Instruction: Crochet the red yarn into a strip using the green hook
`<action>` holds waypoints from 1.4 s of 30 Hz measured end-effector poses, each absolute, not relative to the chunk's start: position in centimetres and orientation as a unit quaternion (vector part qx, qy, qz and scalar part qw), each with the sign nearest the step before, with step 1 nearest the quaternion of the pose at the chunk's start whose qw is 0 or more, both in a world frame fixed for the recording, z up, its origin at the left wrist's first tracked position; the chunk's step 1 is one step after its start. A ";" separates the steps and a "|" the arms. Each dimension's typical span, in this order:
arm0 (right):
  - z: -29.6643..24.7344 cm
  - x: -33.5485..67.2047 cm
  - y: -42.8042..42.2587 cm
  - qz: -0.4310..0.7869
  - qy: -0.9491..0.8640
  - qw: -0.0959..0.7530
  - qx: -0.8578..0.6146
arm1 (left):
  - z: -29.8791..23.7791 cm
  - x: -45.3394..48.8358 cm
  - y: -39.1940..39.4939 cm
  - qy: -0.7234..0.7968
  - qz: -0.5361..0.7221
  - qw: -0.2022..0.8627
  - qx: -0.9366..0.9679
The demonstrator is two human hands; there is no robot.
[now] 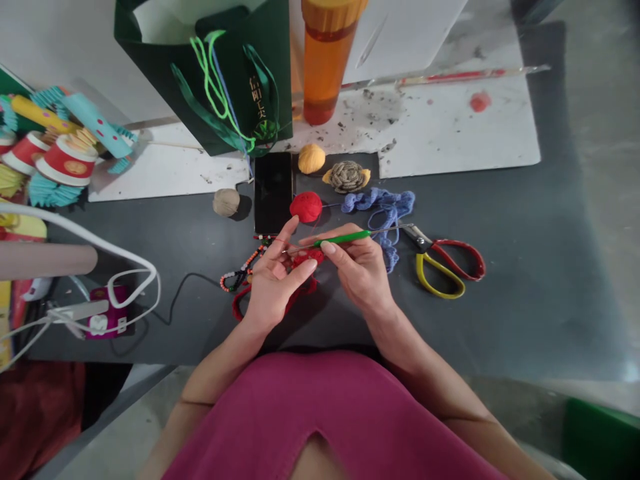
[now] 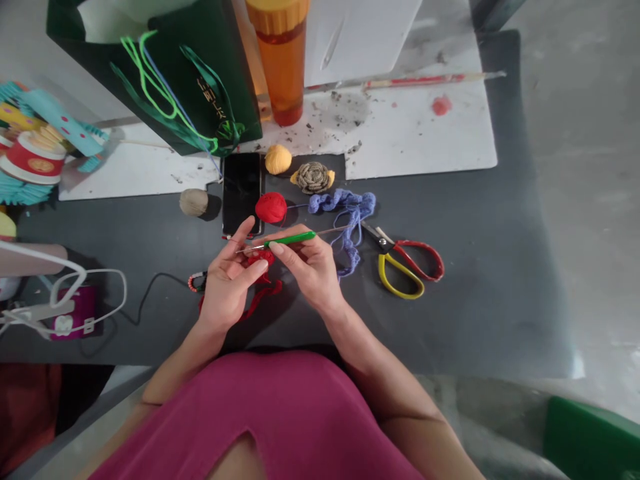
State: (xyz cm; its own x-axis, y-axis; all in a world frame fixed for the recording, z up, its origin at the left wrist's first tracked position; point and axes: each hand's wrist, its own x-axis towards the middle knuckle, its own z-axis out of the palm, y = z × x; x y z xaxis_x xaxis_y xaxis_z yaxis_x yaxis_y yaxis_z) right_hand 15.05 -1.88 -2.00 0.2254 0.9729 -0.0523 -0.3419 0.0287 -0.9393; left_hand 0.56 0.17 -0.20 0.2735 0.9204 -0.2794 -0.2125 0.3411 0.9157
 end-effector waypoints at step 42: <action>-0.6 16.6 -2.7 0.306 -0.535 0.586 -0.526 | -0.3 0.3 0.2 0.473 0.423 0.665 0.395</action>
State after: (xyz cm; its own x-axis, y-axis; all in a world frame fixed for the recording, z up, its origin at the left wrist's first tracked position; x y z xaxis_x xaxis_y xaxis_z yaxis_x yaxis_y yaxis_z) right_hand 16.58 -2.73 -0.58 0.2400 0.9215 0.3052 0.2049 0.2592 -0.9438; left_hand 0.33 0.21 -0.31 0.1958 0.9354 -0.2945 -0.1888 0.3307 0.9247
